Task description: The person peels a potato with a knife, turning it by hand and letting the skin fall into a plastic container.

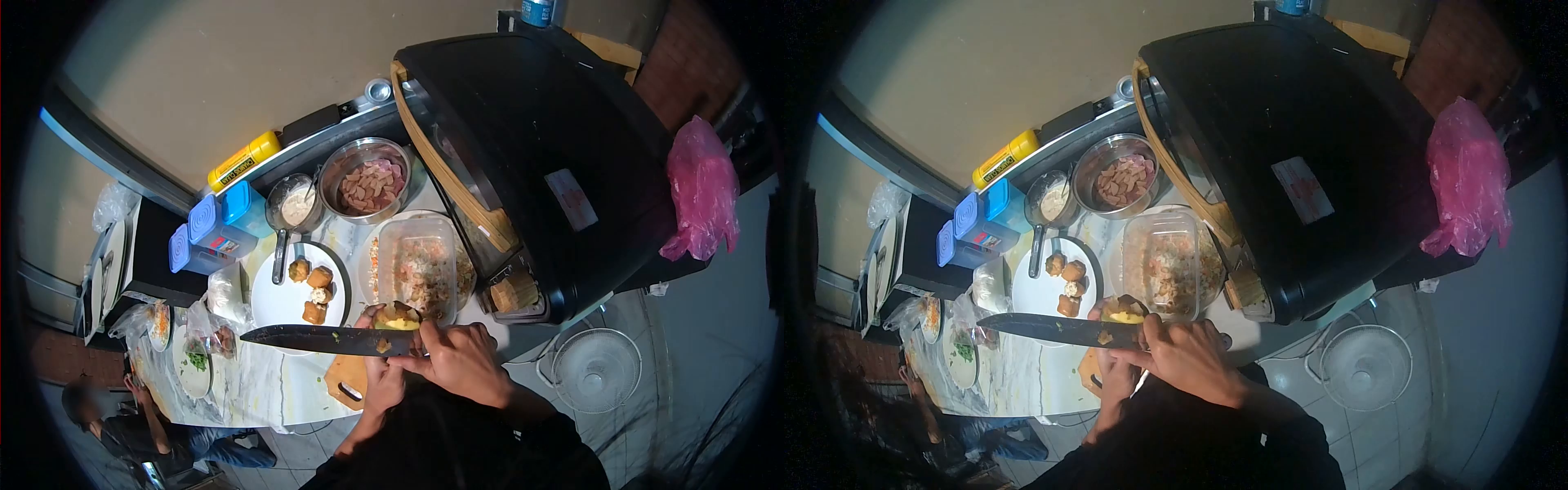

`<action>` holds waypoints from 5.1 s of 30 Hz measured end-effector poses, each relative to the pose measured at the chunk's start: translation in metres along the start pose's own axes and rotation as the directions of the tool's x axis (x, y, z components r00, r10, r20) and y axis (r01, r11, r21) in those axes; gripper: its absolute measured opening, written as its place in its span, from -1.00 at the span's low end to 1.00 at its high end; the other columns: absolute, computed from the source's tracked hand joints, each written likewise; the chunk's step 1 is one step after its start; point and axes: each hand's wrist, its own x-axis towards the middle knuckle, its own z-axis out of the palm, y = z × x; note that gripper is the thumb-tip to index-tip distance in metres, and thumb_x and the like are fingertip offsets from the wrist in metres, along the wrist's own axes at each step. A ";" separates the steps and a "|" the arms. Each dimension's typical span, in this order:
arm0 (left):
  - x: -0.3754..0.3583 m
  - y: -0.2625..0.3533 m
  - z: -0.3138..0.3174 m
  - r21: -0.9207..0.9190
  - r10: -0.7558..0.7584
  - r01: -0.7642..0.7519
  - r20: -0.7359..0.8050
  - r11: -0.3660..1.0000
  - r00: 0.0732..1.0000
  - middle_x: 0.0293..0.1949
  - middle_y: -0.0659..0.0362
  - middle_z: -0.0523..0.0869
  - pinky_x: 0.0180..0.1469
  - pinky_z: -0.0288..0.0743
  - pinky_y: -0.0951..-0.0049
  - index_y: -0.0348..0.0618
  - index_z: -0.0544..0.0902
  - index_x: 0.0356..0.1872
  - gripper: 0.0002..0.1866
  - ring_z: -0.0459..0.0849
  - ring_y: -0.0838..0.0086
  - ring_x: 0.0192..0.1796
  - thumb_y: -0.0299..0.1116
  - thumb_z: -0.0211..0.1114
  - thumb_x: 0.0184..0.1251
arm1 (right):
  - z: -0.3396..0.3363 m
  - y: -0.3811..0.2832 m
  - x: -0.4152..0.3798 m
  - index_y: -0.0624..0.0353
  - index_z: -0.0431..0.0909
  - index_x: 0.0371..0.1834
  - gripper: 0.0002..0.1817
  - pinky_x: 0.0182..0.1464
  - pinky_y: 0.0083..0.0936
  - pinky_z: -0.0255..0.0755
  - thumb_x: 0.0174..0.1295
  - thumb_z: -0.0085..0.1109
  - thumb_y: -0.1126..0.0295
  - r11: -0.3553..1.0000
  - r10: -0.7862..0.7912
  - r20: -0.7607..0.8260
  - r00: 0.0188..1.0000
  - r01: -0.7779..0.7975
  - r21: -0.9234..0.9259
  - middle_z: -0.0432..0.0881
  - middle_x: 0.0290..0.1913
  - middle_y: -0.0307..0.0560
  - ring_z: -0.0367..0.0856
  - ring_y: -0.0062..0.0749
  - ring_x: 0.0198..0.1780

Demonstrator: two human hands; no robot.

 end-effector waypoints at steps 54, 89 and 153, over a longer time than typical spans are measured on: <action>0.007 -0.010 -0.009 0.131 0.198 -0.195 -0.011 0.972 0.980 0.26 0.01 0.27 0.32 0.14 0.28 -0.39 0.24 0.28 -0.41 0.29 0.29 0.29 -0.13 0.12 0.45 | -0.002 0.011 0.013 0.15 0.49 -0.52 -0.41 -0.52 -0.26 0.47 0.13 0.17 -0.24 0.999 -0.025 -0.024 0.999 0.026 0.027 0.51 -0.72 -0.07 0.58 -0.08 -0.63; -0.003 0.002 -0.025 0.088 -0.065 0.051 0.165 0.995 0.984 0.14 0.04 0.39 0.20 0.31 0.35 -0.36 0.30 0.19 -0.42 0.43 0.37 0.16 -0.20 0.24 0.30 | -0.015 0.020 0.012 0.06 0.50 -0.54 -0.38 -0.38 -0.40 0.44 0.05 0.15 -0.36 0.978 -0.146 0.042 0.988 0.151 -0.142 0.51 -0.72 -0.24 0.60 -0.28 -0.58; 0.006 0.019 -0.009 0.018 0.053 -0.053 0.029 0.998 0.998 0.23 0.00 0.28 0.27 0.23 0.32 -0.35 0.38 0.12 -0.62 0.33 0.28 0.23 -0.32 0.14 0.42 | -0.003 0.010 0.007 0.06 0.46 -0.57 -0.37 -0.71 -0.39 0.37 0.16 0.06 -0.34 0.976 -0.167 -0.090 0.982 0.151 -0.159 0.42 -0.85 -0.21 0.50 -0.35 -0.81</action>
